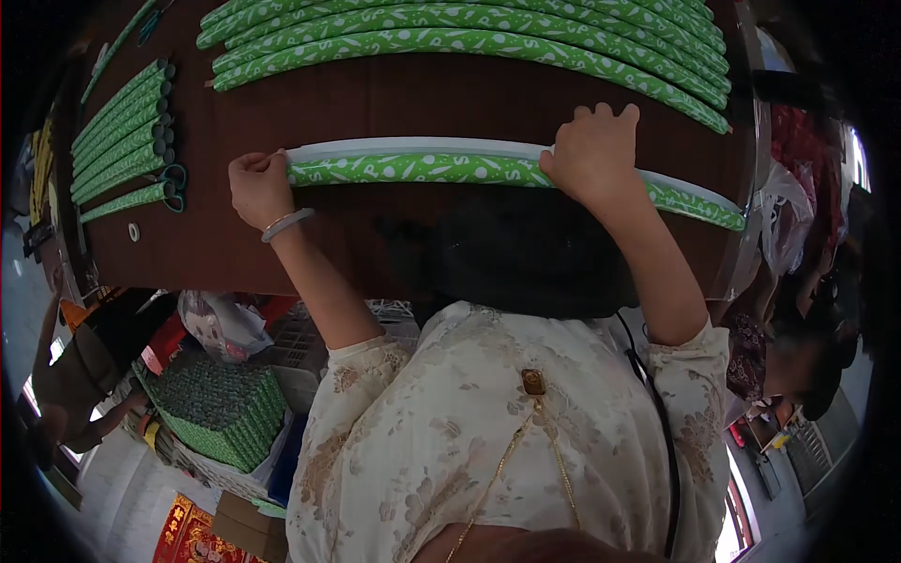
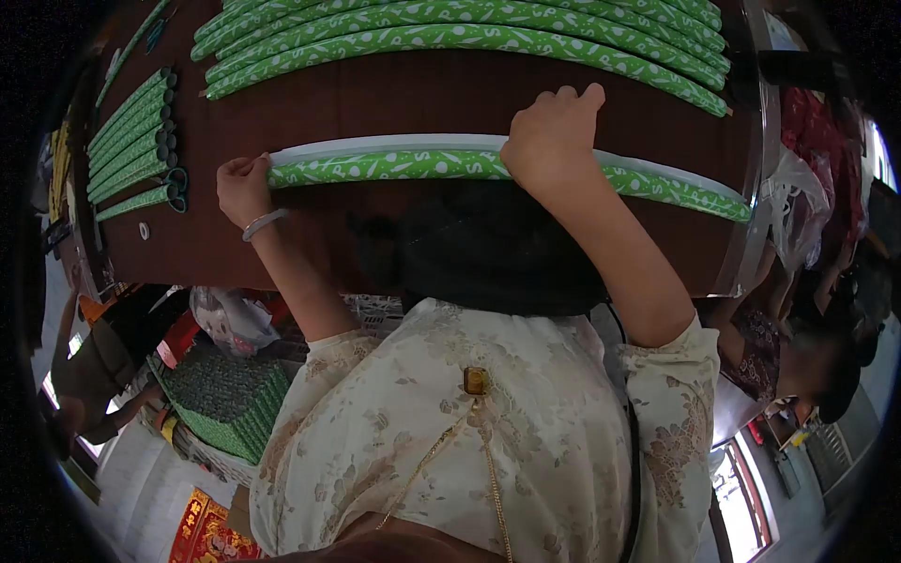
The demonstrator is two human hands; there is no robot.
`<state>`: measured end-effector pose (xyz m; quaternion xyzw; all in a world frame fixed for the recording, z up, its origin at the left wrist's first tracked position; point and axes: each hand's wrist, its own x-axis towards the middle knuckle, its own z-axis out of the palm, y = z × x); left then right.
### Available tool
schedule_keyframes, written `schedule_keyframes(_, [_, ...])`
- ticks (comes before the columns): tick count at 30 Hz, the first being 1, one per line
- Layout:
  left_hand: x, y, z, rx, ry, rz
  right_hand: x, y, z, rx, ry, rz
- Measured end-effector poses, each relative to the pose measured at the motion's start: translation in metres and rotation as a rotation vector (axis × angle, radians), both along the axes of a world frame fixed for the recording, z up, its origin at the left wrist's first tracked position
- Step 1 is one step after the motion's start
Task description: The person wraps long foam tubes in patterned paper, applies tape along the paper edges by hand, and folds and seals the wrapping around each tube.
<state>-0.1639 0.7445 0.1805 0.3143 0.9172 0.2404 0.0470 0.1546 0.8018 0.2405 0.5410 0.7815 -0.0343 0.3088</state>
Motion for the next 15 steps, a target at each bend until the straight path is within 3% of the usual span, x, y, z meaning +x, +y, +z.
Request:
schedule_keyframes(7, [-0.002,0.0,-0.002,0.031,-0.028,-0.01,0.006,-0.008,0.004,0.048,-0.01,-0.014])
schedule_keyframes(9, [0.001,0.0,0.0,0.035,-0.027,0.002,0.015,-0.017,0.001,0.194,0.082,0.059])
schedule_keyframes(15, [-0.004,-0.002,-0.008,0.064,-0.019,0.008,0.041,-0.027,-0.002,0.259,0.342,0.074])
